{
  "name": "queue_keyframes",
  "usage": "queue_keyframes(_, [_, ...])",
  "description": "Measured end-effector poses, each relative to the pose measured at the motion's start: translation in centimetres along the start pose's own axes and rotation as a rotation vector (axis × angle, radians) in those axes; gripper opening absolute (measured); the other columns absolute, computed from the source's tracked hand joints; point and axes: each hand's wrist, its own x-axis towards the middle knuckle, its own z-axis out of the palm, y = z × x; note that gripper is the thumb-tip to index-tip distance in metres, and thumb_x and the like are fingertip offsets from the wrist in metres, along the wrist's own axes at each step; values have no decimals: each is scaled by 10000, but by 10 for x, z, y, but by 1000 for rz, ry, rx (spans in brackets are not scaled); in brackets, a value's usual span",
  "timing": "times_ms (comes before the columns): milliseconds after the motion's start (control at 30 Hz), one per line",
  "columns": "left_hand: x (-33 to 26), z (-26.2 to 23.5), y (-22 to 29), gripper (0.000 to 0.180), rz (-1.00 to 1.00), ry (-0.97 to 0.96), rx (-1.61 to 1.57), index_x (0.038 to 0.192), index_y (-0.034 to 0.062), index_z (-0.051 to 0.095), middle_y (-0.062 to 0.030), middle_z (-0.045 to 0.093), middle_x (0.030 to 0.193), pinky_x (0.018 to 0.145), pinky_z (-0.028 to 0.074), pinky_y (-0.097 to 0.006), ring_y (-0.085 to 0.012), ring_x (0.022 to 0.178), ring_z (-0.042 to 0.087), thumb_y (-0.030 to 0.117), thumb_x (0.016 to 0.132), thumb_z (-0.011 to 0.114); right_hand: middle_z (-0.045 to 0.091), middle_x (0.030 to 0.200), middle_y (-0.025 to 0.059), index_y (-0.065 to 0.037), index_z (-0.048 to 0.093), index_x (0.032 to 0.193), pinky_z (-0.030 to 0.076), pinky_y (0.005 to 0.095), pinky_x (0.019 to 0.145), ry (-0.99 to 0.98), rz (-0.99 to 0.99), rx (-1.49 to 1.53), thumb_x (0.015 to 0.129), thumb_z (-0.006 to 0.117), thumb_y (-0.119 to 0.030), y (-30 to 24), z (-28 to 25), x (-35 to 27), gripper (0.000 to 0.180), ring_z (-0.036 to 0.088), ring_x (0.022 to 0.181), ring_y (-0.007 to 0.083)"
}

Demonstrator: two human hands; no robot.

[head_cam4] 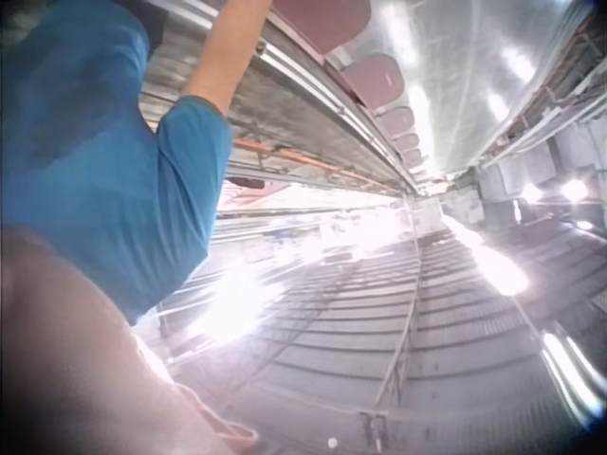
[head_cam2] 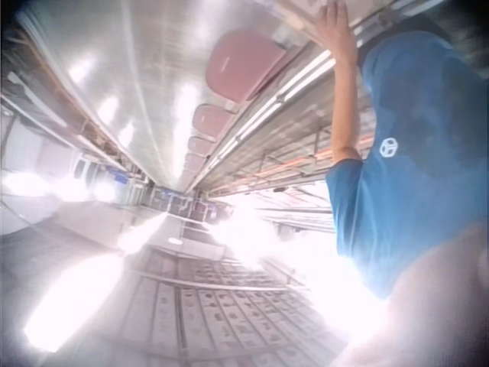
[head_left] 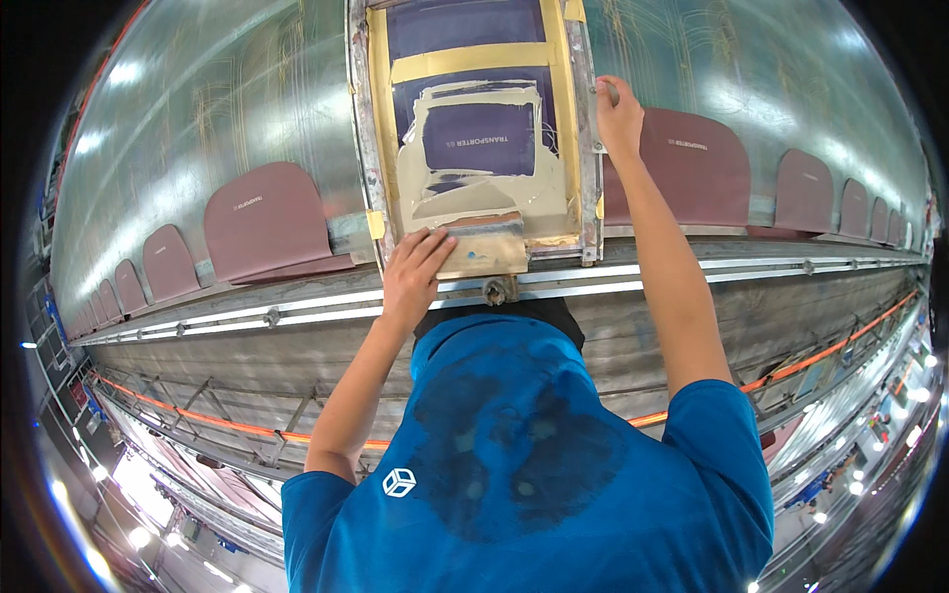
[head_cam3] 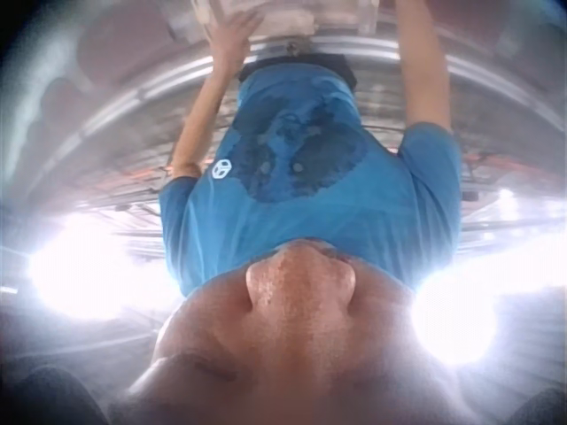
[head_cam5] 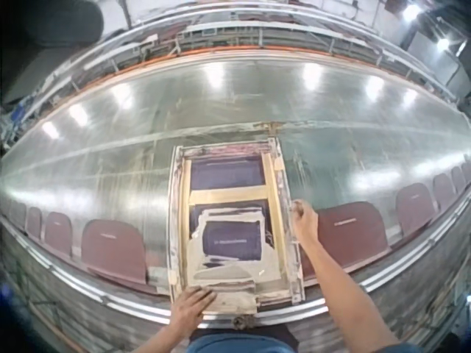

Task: The person uses a squeegee to pull ink across a screen-printing frame mounted on a conveyor. After several passes, the person lifts the frame, walks along the line, and places it on a workbench where another worker is present.

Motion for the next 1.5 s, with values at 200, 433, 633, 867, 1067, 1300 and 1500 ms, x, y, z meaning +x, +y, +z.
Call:
queue_keyframes(200, [48,13,-13,626,37,28,29,1242,134,680,-37,645,1295,1030,473,-423,-295,1207,569,-74,652,644,575,635,99,-96,694,1084,469,366,651,-2,1,8,969,615,-304,6,-6,-10,250,539,588,206])
queue_keyframes(433, [147,-2,-46,557,64,47,-71,1229,146,683,-48,663,1268,981,503,-385,-281,1169,601,-66,714,659,621,671,155,-121,686,1089,497,433,691,-14,45,-26,980,586,-307,2,-13,-22,237,633,647,321])
queue_keyframes(633, [158,-28,-45,479,10,50,-85,1154,119,712,-44,690,1178,938,515,-380,-279,1104,618,-62,718,633,589,632,154,-128,677,1089,481,444,656,1,26,20,986,584,-303,-6,-19,-31,223,588,581,326])
queue_keyframes(867, [133,-15,-35,465,-20,43,-134,1140,137,716,-47,701,1147,911,525,-379,-275,1081,632,-55,723,640,640,768,172,-134,672,1127,502,451,741,-51,-61,-68,965,610,-344,14,-24,-27,272,611,719,359])
queue_keyframes(1067, [172,-31,-52,414,-112,-130,-154,1131,141,722,-112,711,1089,870,523,-412,-327,1008,644,24,744,632,654,1156,159,-88,674,1190,472,402,959,-231,-637,-353,908,681,-383,-87,-66,-36,408,595,1113,327])
queue_keyframes(1300, [174,-27,-36,400,-41,-45,-109,1119,118,722,-101,716,1088,903,525,-404,-326,1015,652,18,750,605,612,1226,125,-32,644,1194,471,425,992,-474,-502,-223,802,703,-90,-85,-23,-76,401,552,1172,340])
queue_keyframes(1500, [73,-20,1,520,70,32,-21,1120,124,732,-64,718,1153,972,535,-384,-266,1124,657,-108,659,668,605,1206,141,-12,629,1202,459,414,1024,-486,-432,-156,721,689,37,-85,-61,-187,487,553,1165,337])
